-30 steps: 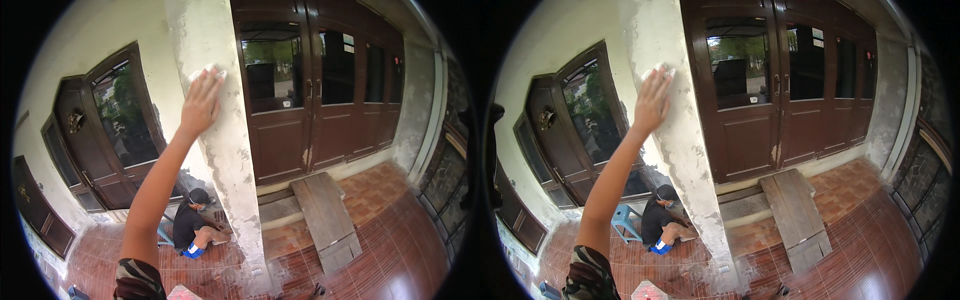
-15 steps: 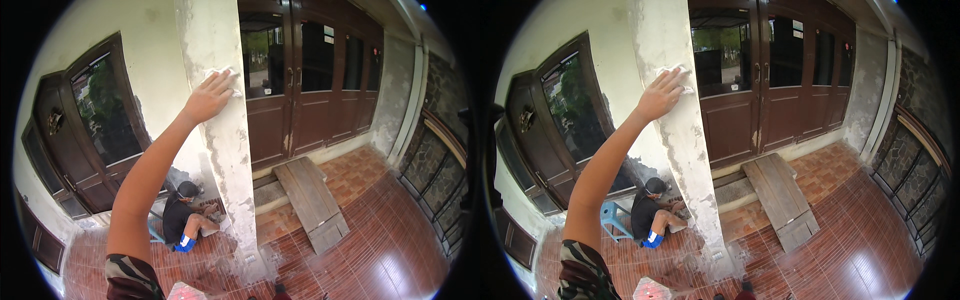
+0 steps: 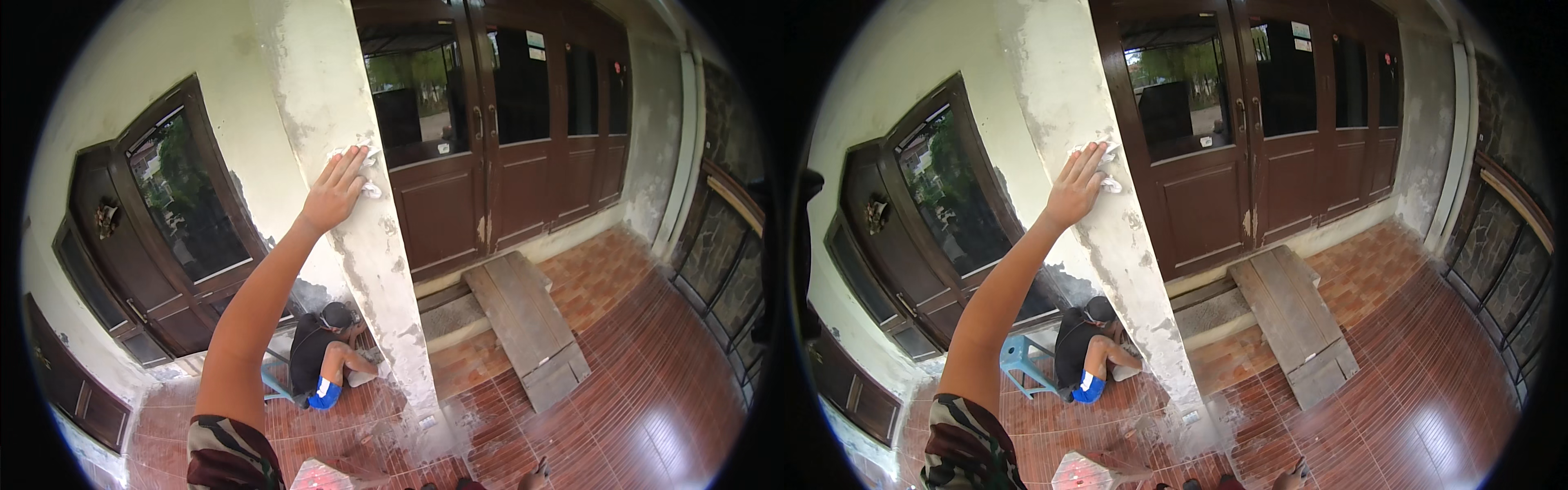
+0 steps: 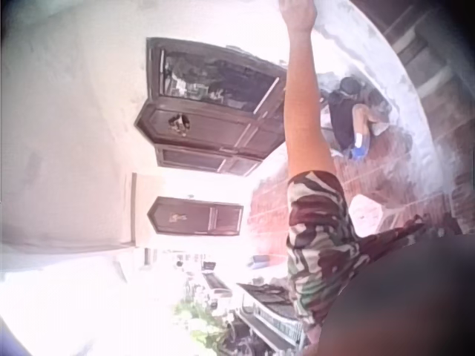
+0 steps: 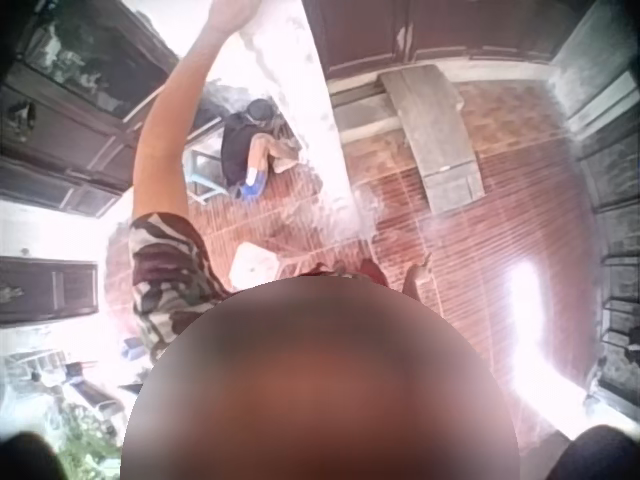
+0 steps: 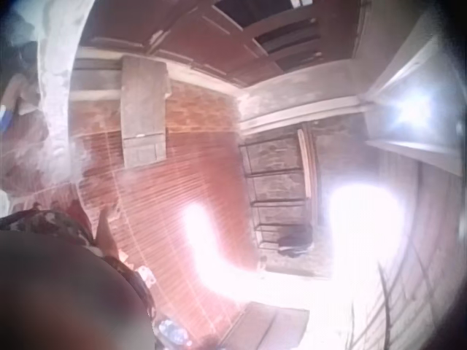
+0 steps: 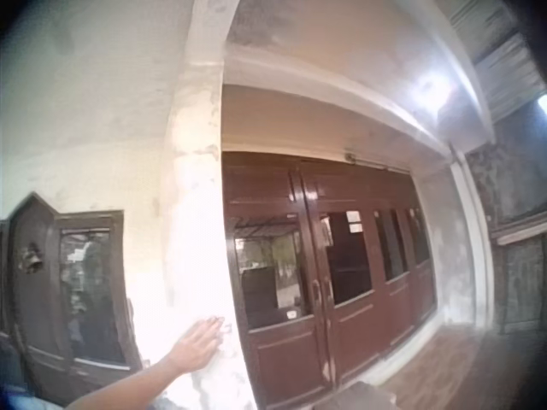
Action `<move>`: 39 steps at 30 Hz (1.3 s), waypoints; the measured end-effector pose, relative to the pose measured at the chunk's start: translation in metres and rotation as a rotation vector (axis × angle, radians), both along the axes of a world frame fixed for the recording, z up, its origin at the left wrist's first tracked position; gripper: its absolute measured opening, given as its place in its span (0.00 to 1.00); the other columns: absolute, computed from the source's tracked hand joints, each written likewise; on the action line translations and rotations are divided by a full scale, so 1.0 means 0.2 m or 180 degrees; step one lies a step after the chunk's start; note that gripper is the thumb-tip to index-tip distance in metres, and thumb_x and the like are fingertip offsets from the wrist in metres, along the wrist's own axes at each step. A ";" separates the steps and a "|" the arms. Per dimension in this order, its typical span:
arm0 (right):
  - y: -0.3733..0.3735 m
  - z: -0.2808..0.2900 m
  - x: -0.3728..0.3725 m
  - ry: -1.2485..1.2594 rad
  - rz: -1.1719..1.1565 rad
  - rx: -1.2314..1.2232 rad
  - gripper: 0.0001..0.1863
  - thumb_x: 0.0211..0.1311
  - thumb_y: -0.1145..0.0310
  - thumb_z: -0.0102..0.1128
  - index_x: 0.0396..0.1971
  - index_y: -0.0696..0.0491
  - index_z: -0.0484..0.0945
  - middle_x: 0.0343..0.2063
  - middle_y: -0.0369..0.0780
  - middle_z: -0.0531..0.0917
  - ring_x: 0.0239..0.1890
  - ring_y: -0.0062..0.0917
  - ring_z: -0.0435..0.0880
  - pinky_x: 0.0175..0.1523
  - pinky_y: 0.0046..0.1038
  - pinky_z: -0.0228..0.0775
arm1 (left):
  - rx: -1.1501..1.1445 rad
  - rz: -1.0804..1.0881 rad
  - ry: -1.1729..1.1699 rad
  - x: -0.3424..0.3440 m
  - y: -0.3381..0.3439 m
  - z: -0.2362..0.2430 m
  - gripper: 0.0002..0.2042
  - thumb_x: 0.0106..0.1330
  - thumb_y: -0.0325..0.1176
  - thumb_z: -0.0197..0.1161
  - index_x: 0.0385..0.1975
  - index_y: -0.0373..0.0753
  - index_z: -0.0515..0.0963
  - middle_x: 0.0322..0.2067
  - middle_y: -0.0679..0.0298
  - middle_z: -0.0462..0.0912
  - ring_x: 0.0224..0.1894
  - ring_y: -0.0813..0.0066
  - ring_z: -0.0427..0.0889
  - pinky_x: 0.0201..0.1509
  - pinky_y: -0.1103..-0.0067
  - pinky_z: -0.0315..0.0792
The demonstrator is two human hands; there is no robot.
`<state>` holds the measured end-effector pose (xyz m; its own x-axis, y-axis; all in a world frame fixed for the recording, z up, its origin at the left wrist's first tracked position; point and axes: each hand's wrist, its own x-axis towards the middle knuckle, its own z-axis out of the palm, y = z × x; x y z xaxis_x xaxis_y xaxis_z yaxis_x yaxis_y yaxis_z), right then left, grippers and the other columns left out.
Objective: The person sands a vertical wall column using a sanding block in one hand and a cloth in the other. They alternate between rubbing the surface with the cloth and sanding with the block, working on different sections of the column.
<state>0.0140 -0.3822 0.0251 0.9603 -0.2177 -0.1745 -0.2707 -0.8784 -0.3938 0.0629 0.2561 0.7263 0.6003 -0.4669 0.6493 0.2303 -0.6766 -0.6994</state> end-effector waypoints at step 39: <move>0.06 0.01 0.04 0.0211 -0.0761 0.0692 0.27 0.75 0.66 0.49 0.72 0.37 0.67 0.65 0.44 0.76 0.65 0.45 0.72 0.67 0.43 0.65 | 0.0082 -0.0068 0.0752 -0.11 0.09 0.07 0.26 0.69 0.34 0.60 0.68 0.47 0.71 0.71 0.64 0.69 0.75 0.66 0.64 0.79 0.67 0.56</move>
<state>0.0225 -0.3704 0.0275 0.8715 -0.3864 -0.3020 -0.4904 -0.6842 -0.5398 0.0415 0.2744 0.7411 0.7239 -0.4958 0.4798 0.0440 -0.6608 -0.7493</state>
